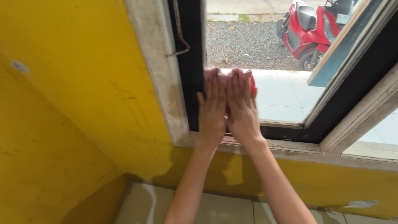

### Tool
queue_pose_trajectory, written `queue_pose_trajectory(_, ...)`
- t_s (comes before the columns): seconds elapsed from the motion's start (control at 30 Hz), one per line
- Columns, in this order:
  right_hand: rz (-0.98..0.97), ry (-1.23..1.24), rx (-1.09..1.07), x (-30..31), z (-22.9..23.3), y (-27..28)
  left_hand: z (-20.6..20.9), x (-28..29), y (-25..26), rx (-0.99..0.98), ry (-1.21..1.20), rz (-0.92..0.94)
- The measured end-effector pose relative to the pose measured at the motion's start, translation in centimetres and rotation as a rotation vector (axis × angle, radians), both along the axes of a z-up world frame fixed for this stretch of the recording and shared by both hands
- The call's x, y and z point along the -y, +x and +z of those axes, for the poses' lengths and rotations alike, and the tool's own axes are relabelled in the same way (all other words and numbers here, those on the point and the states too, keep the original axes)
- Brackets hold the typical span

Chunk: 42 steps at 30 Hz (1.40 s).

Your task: Cleaning a glass window with a pink cloth.

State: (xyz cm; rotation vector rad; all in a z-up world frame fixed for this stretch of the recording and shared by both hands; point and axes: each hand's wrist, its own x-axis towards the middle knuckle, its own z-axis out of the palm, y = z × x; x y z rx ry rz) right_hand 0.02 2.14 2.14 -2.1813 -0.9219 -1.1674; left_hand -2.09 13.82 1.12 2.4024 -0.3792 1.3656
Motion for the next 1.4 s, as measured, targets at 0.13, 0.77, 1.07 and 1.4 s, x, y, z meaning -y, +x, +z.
queue_pose_trajectory(0.13, -0.091, -0.030, 0.118, 2.1, -0.6, 0.9, -0.7, 1.9, 0.7, 0.112, -0.124, -0.134)
queue_pose_trajectory(0.77, -0.353, 0.126, 0.144, 16.2, -4.9, 4.2, -0.2, 14.7, 1.9, 0.122, 0.148, -0.269)
queue_pose_trajectory(1.07, -0.189, 0.190, 0.183, 10.5, -3.0, 3.7, -1.2, 11.3, 3.3, 0.022, 0.169, -0.026)
queue_pose_trajectory(1.4, 0.075, 0.185, 0.084, 2.6, 0.3, 0.2, -1.7, 2.9, 2.8, 0.094, 0.033, 0.098)
